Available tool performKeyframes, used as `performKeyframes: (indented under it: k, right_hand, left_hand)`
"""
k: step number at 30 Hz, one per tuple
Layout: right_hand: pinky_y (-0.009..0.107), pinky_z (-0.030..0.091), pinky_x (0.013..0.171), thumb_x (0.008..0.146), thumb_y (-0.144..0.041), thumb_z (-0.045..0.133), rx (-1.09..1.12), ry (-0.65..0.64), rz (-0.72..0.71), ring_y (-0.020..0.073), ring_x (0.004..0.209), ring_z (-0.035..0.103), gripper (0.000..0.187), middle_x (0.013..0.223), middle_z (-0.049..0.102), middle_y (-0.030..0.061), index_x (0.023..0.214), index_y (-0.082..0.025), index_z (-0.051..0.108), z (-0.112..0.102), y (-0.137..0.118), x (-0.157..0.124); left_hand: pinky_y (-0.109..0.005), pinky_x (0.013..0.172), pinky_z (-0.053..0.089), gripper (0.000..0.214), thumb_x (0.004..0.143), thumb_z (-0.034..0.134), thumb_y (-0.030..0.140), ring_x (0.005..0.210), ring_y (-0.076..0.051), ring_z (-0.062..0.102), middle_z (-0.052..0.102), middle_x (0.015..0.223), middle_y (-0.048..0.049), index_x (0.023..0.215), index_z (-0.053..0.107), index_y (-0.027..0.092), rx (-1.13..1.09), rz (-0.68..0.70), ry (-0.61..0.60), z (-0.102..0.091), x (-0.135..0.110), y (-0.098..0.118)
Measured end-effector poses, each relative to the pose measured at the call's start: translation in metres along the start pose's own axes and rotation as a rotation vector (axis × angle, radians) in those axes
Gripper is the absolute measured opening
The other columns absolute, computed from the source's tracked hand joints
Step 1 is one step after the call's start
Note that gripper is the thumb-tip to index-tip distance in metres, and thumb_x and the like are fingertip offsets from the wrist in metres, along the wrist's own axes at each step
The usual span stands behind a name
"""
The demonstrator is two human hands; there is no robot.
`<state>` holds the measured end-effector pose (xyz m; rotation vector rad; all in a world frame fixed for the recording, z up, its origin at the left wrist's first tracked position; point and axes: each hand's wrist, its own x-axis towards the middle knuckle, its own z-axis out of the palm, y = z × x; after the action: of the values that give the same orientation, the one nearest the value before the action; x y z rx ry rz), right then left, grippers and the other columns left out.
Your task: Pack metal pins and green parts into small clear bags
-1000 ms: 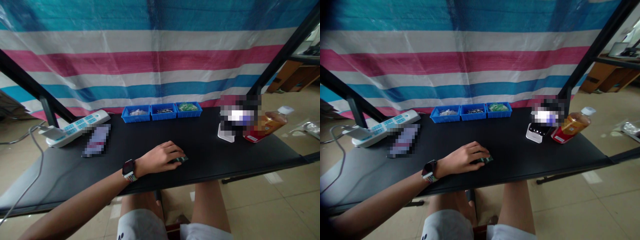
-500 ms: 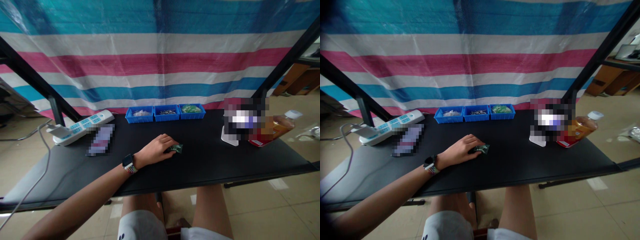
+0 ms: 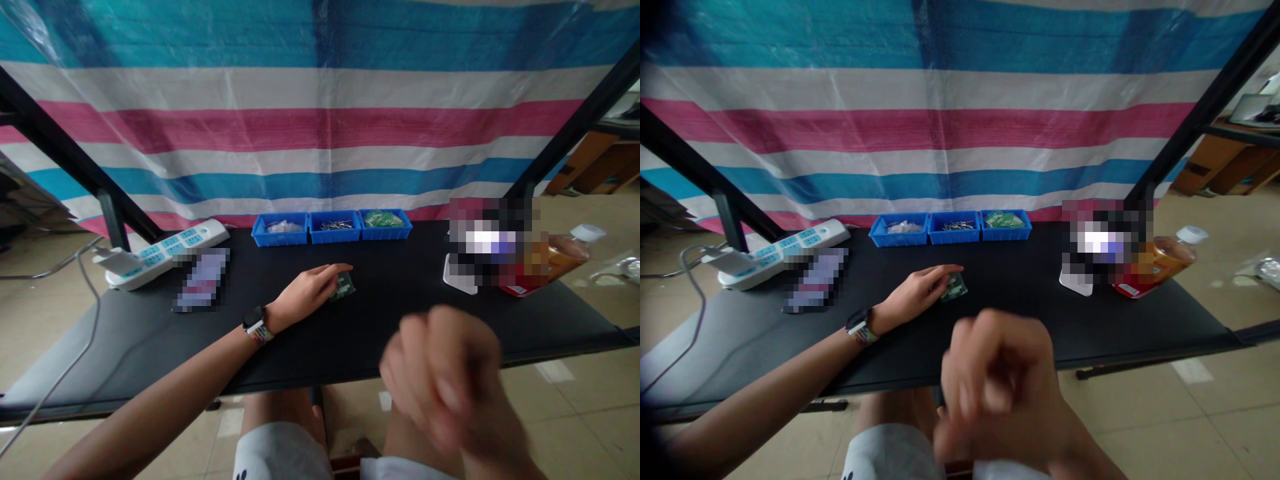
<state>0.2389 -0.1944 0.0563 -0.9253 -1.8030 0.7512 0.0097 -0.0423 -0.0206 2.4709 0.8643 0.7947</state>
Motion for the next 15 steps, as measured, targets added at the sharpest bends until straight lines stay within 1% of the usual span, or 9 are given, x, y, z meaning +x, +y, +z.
performKeyframes:
  k: [1,3,4,5,6,7,9,12,15]
  right_hand:
    - [0.034,0.047,0.043,0.103,-0.064,0.056,0.07,0.05,-0.032,0.0178,0.045,0.055,0.033,0.065,0.061,0.002,0.094,-0.035,0.068,0.004,0.016,0.024]
    - [0.038,0.061,0.065,0.107,-0.044,0.061,0.063,0.072,-0.113,0.0218,0.068,0.072,0.02,0.084,0.074,0.0046,0.102,-0.03,0.075,0.007,0.052,0.067]
    - [0.041,0.063,0.081,0.106,-0.034,0.062,-0.009,0.043,-0.185,0.0242,0.086,0.077,0.016,0.096,0.078,0.0058,0.106,-0.029,0.078,0.007,0.07,0.085]
    - [0.045,0.061,0.097,0.105,-0.025,0.061,-0.091,-0.019,-0.267,0.0264,0.105,0.076,0.019,0.111,0.079,0.0068,0.11,-0.029,0.079,0.006,0.088,0.1]
    - [0.047,0.057,0.108,0.102,-0.017,0.061,-0.166,-0.1,-0.331,0.0281,0.121,0.072,0.026,0.127,0.076,0.0079,0.118,-0.028,0.079,0.006,0.104,0.112]
    - [0.049,0.055,0.114,0.097,-0.012,0.064,-0.227,-0.169,-0.358,0.0293,0.13,0.068,0.035,0.137,0.072,0.0091,0.125,-0.028,0.078,0.006,0.117,0.121]
    - [0.048,0.055,0.114,0.092,-0.008,0.069,-0.266,-0.24,-0.385,0.0282,0.13,0.067,0.043,0.137,0.071,0.009,0.13,-0.028,0.076,0.01,0.138,0.132]
    - [0.043,0.057,0.109,0.096,-0.016,0.072,-0.143,-0.182,-0.36,0.0252,0.121,0.071,0.027,0.127,0.073,0.009,0.121,-0.026,0.079,0.023,0.154,0.134]
    - [0.038,0.059,0.096,0.101,-0.029,0.072,0.036,-0.15,-0.216,0.0245,0.11,0.073,0.013,0.115,0.077,0.0082,0.108,-0.023,0.081,0.032,0.158,0.129]
  left_hand:
    - [-0.029,0.086,0.056,0.035,0.113,0.046,0.032,0.096,-0.018,0.073,0.076,0.12,-0.0075,0.143,0.062,0.024,-0.072,-0.049,0.047,0.0,0.001,-0.002]
    - [-0.026,0.074,0.055,0.027,0.11,0.053,0.036,0.08,-0.016,0.069,0.075,0.101,-0.0048,0.125,0.068,0.02,-0.235,-0.15,0.143,-0.002,0.005,-0.009]
    - [-0.024,0.066,0.053,0.026,0.108,0.056,0.039,0.072,-0.014,0.065,0.072,0.091,-0.0028,0.117,0.068,0.018,-0.329,-0.198,0.175,-0.004,0.007,-0.013]
    - [-0.022,0.058,0.049,0.028,0.106,0.059,0.043,0.063,-0.012,0.059,0.067,0.083,-0.0002,0.113,0.067,0.017,-0.434,-0.247,0.2,-0.005,0.01,-0.018]
    - [-0.021,0.053,0.046,0.03,0.103,0.063,0.046,0.058,-0.011,0.055,0.063,0.077,0.0019,0.112,0.067,0.017,-0.53,-0.297,0.214,-0.007,0.012,-0.022]
    - [-0.021,0.051,0.045,0.033,0.1,0.066,0.047,0.057,-0.01,0.054,0.061,0.076,0.0026,0.112,0.067,0.017,-0.605,-0.34,0.227,-0.009,0.013,-0.026]
    - [-0.02,0.051,0.046,0.036,0.096,0.072,0.049,0.059,-0.01,0.055,0.062,0.078,0.0018,0.109,0.068,0.016,-0.705,-0.395,0.251,-0.012,0.015,-0.032]
    - [-0.02,0.056,0.05,0.038,0.093,0.076,0.052,0.065,-0.011,0.061,0.067,0.083,-0.0014,0.104,0.071,0.015,-0.769,-0.413,0.255,-0.015,0.015,-0.037]
    - [-0.022,0.055,0.05,0.041,0.099,0.068,0.055,0.06,-0.012,0.062,0.072,0.08,-0.0038,0.098,0.07,0.014,-0.704,-0.391,0.178,-0.021,0.012,-0.039]
